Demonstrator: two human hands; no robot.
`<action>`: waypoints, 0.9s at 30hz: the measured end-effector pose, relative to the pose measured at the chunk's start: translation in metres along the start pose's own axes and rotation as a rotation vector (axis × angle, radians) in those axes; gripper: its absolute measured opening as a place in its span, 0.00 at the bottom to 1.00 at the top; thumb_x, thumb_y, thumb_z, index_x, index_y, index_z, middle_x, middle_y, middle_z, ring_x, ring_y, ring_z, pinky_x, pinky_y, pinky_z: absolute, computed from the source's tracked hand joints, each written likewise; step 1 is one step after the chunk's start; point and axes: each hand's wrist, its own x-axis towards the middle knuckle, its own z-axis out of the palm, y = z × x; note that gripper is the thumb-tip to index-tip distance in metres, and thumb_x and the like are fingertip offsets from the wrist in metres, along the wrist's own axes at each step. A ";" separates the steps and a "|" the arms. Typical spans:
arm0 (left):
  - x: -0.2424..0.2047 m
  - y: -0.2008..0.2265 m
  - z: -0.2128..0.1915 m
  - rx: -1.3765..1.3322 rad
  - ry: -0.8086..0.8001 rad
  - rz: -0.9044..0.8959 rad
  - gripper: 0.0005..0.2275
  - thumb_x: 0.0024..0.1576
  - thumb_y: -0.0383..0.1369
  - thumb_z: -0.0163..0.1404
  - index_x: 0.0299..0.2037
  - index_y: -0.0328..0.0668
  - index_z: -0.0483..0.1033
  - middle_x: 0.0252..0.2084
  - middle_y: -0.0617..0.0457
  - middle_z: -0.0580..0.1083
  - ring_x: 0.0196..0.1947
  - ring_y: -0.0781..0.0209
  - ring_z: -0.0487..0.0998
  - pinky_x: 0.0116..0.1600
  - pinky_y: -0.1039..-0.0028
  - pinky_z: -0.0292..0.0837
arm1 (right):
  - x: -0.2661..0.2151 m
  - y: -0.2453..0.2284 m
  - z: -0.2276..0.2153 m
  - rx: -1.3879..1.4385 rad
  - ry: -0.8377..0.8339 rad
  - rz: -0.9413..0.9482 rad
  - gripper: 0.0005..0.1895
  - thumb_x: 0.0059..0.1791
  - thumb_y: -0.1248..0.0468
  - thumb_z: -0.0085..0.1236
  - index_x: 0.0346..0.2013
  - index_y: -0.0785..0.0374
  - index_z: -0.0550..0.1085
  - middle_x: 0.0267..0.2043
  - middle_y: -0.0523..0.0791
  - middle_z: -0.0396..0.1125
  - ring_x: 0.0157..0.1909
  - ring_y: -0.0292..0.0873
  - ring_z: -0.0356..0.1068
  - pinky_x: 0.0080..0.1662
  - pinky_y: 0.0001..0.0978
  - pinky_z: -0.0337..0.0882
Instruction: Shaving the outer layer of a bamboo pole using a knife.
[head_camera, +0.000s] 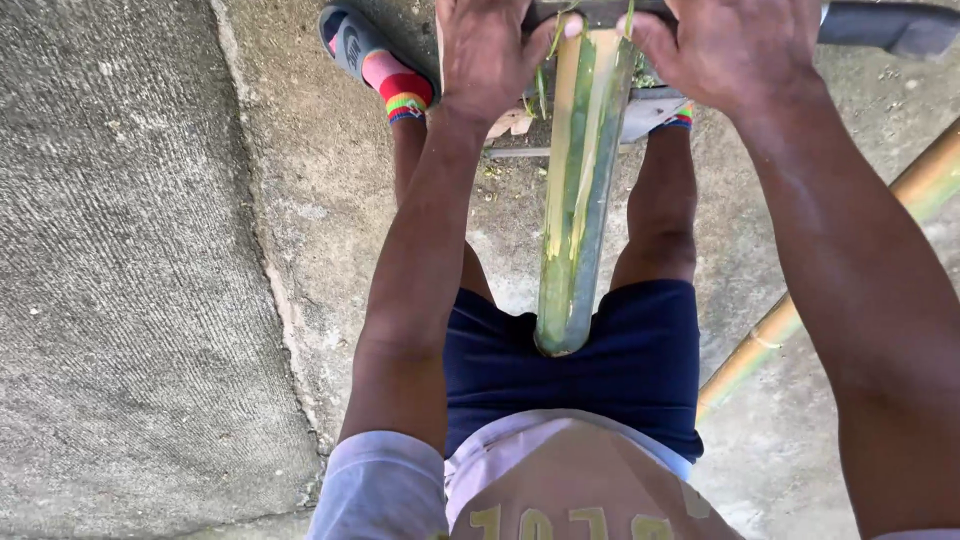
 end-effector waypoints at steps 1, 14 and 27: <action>-0.005 0.008 -0.006 -0.004 0.002 -0.001 0.15 0.58 0.44 0.62 0.46 0.45 0.79 0.38 0.48 0.76 0.45 0.48 0.73 0.56 0.53 0.59 | -0.004 -0.004 -0.001 -0.004 -0.002 -0.002 0.20 0.57 0.42 0.55 0.35 0.52 0.78 0.28 0.37 0.70 0.33 0.39 0.72 0.36 0.37 0.66; -0.159 0.087 -0.033 -0.112 -0.116 -0.164 0.14 0.53 0.45 0.61 0.37 0.46 0.78 0.39 0.50 0.74 0.45 0.52 0.71 0.51 0.56 0.60 | -0.118 -0.100 -0.045 0.199 -0.404 0.179 0.29 0.57 0.38 0.51 0.20 0.52 0.70 0.13 0.40 0.59 0.13 0.40 0.59 0.19 0.36 0.60; -0.102 0.057 -0.004 -0.119 0.022 -0.028 0.16 0.53 0.44 0.59 0.46 0.46 0.78 0.43 0.52 0.75 0.49 0.54 0.72 0.58 0.57 0.60 | -0.079 -0.060 -0.032 0.179 -0.197 0.150 0.25 0.55 0.41 0.55 0.22 0.54 0.70 0.18 0.42 0.63 0.17 0.43 0.63 0.22 0.39 0.60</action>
